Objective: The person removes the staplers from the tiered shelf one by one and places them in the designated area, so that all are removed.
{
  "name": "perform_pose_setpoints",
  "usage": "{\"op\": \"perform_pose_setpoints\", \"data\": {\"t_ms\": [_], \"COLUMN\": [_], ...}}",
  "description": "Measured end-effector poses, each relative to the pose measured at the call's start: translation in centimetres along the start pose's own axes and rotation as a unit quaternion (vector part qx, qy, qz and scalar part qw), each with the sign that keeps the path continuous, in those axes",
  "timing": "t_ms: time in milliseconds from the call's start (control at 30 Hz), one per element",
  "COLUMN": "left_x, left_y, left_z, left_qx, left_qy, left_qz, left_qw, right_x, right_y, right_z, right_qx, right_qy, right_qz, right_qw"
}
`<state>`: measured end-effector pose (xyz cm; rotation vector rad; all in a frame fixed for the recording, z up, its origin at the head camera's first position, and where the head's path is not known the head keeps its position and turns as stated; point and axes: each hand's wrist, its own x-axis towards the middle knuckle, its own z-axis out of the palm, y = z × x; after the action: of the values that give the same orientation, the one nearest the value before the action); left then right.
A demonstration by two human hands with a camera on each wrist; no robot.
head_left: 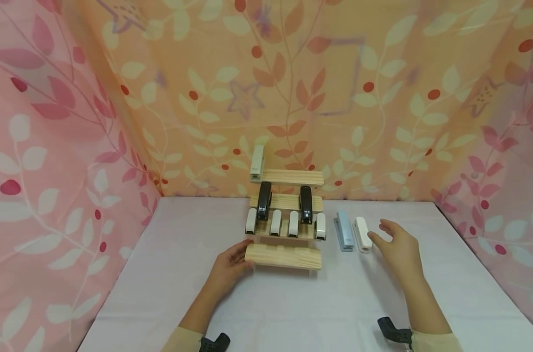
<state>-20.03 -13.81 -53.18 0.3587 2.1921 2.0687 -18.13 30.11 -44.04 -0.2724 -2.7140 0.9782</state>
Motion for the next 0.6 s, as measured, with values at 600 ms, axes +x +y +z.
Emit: {"op": "perform_pose_setpoints", "data": {"t_ms": [600], "left_x": [0.0], "left_y": [-0.2], "left_z": [0.1], "left_qx": [0.005], "left_qy": [0.008], "left_qz": [0.009], "left_qw": [0.9999], "right_x": [1.2], "right_y": [-17.8], "right_z": [-1.5], "right_qx": [0.146], "right_qy": [-0.03], "right_qz": [-0.15], "right_qw": [0.9774]}}
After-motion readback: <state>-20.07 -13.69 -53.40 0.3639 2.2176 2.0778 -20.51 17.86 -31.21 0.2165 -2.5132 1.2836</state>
